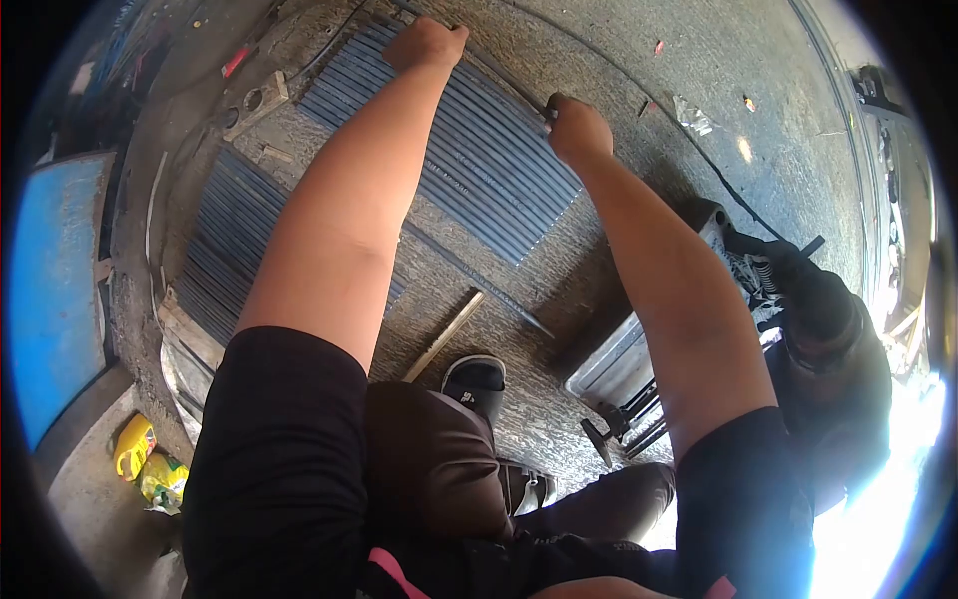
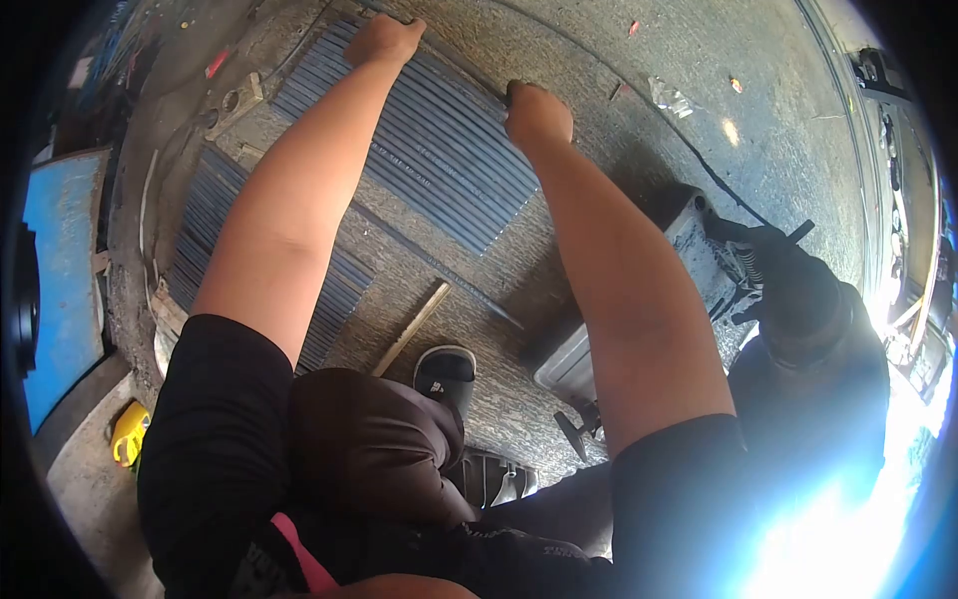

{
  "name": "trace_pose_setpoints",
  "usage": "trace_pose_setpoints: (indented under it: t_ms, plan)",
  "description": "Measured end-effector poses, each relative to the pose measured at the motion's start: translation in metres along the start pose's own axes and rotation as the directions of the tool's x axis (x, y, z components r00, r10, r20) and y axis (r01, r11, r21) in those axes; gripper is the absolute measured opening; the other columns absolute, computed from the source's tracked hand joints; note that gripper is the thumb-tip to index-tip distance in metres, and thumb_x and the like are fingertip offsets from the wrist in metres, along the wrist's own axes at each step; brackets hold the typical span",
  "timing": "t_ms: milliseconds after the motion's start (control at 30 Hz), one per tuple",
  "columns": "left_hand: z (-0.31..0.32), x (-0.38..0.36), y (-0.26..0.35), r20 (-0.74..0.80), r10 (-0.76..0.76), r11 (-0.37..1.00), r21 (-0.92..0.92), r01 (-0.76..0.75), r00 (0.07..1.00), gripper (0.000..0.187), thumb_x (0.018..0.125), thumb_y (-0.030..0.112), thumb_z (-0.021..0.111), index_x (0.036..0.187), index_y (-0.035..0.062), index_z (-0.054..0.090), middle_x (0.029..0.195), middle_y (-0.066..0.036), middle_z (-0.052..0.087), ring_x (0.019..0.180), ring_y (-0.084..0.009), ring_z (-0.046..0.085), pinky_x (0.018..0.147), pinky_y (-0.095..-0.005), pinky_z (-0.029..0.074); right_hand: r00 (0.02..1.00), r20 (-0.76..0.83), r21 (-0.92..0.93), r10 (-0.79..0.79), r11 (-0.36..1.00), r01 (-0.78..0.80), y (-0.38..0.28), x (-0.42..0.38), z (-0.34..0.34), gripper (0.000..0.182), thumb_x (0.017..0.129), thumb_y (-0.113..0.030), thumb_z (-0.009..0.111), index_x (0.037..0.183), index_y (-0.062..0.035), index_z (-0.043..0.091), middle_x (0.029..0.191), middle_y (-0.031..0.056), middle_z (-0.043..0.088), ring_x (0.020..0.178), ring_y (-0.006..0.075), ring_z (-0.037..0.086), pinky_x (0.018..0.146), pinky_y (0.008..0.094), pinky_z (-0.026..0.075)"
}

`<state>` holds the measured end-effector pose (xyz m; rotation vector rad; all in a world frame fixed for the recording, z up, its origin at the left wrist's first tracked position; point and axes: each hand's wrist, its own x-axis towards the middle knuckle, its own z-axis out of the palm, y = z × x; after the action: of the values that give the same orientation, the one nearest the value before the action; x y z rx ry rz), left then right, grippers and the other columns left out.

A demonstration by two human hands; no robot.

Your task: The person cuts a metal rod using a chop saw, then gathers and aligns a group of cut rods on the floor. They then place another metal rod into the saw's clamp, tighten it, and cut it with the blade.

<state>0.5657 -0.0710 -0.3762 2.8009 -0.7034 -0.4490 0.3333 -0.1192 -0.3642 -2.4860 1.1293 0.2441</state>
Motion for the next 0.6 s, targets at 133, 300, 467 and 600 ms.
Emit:
trace_pose_setpoints:
  t_ms: [133, 300, 467, 600]
  plan:
    - [0.011, 0.0, -0.007, -0.025, -0.001, 0.996, 0.09, 0.003, 1.0, 0.057, 0.084, 0.058, 0.055, 0.104, 0.0054, 0.067, 0.101, -0.017, 0.068, 0.098, -0.0313, 0.065, 0.092, -0.05, 0.042, 0.998, 0.063, -0.007, 0.014, 1.0, -0.014, 0.003, 0.011, 0.011, 0.022, 0.085, -0.015, 0.059, 0.107, -0.014, 0.062, 0.105, 0.0112, 0.066, 0.103, 0.031, 0.062, 0.086, 0.0434, 0.049]
    - [0.021, 0.001, -0.017, -0.069, 0.118, 0.982, 0.155, -0.106, 0.991, 0.064, 0.087, 0.056, 0.052, 0.128, 0.0068, 0.053, 0.11, -0.018, 0.066, 0.106, -0.0325, 0.062, 0.096, -0.0563, 0.036, 0.995, 0.098, -0.004, -0.008, 1.0, 0.008, 0.01, 0.011, 0.011, 0.024, 0.086, -0.013, 0.057, 0.109, -0.0144, 0.062, 0.108, 0.0111, 0.065, 0.103, 0.0313, 0.062, 0.085, 0.0437, 0.05]
    - [0.016, -0.003, -0.016, -0.095, 0.135, 0.977, 0.177, -0.116, 0.986, 0.064, 0.087, 0.05, 0.056, 0.136, 0.0104, 0.043, 0.112, -0.016, 0.064, 0.106, -0.0316, 0.061, 0.097, -0.0537, 0.033, 0.997, 0.073, -0.058, -0.035, 0.998, 0.039, 0.006, 0.012, 0.015, 0.03, 0.085, -0.008, 0.052, 0.112, -0.0144, 0.062, 0.111, 0.0104, 0.063, 0.106, 0.0317, 0.06, 0.088, 0.0437, 0.049]
    - [0.022, -0.001, -0.022, -0.125, 0.195, 0.965, 0.199, -0.168, 0.973, 0.065, 0.087, 0.051, 0.057, 0.14, 0.0173, 0.041, 0.125, -0.017, 0.056, 0.119, -0.0329, 0.052, 0.099, -0.0534, 0.032, 0.997, -0.044, 0.027, -0.059, 0.998, 0.06, 0.015, 0.006, 0.028, 0.03, 0.085, -0.008, 0.052, 0.112, -0.0138, 0.063, 0.112, 0.0103, 0.062, 0.107, 0.0319, 0.059, 0.089, 0.0431, 0.049]
